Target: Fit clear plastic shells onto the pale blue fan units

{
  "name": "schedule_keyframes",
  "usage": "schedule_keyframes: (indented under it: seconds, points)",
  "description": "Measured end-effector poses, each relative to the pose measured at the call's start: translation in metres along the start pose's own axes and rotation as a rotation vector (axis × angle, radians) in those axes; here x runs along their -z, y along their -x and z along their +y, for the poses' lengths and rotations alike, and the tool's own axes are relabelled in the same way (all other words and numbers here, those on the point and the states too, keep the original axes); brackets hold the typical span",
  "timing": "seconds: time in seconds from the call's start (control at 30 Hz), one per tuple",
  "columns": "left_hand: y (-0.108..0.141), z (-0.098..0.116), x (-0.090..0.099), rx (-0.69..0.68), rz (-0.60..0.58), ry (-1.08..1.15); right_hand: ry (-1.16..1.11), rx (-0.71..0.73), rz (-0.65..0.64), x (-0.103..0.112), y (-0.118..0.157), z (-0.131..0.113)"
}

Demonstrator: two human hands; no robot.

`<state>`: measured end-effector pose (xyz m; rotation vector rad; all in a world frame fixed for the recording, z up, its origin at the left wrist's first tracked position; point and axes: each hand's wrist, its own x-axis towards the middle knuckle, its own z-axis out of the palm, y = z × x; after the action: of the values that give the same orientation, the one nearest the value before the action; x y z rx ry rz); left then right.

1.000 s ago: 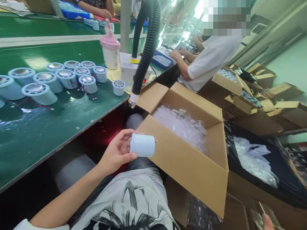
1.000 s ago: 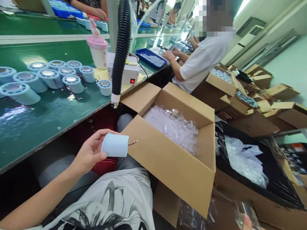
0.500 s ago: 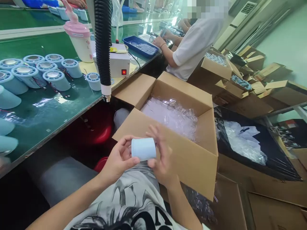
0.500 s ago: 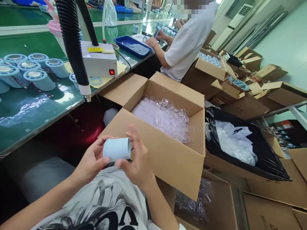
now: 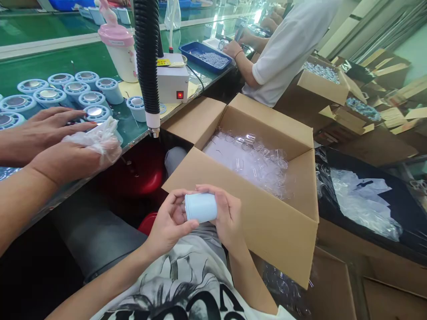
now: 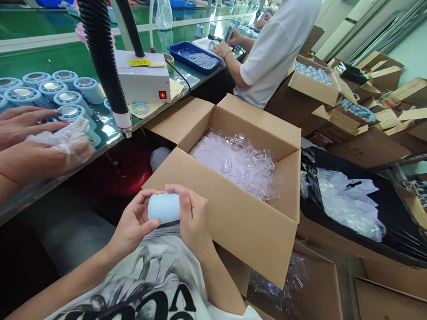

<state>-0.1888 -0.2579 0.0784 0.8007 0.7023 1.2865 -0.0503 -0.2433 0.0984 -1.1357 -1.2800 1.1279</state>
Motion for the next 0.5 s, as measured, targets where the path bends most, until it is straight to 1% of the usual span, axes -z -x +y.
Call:
schedule_keyframes:
  seconds: [0.07,0.13,0.17,0.23,0.3,0.33,0.43,0.5]
  points:
    - [0.000,0.002,0.001,-0.015,-0.013,-0.010,-0.147,-0.091,-0.032,0.003,-0.001,0.001]
    - [0.001,0.004,0.002,-0.025,-0.015,-0.028,-0.195,-0.089,-0.079,0.005,0.000,0.000]
    - [0.001,0.005,0.002,-0.028,-0.013,-0.038,-0.154,-0.052,-0.104,0.005,0.001,-0.001]
    - [0.002,0.006,0.003,-0.028,-0.011,-0.050,0.001,0.034,-0.133,0.004,0.003,-0.004]
    - [0.002,0.006,0.004,-0.030,-0.006,-0.055,0.137,0.085,-0.119,0.001,0.004,-0.006]
    - [0.003,0.005,0.005,-0.033,0.000,-0.056,0.169,0.099,-0.097,-0.001,0.004,-0.007]
    - [0.004,0.004,0.008,-0.041,0.021,-0.058,0.143,0.104,-0.049,-0.005,0.002,-0.005]
    - [0.005,0.005,0.009,-0.036,0.024,-0.055,0.079,0.045,-0.035,-0.005,0.001,-0.003]
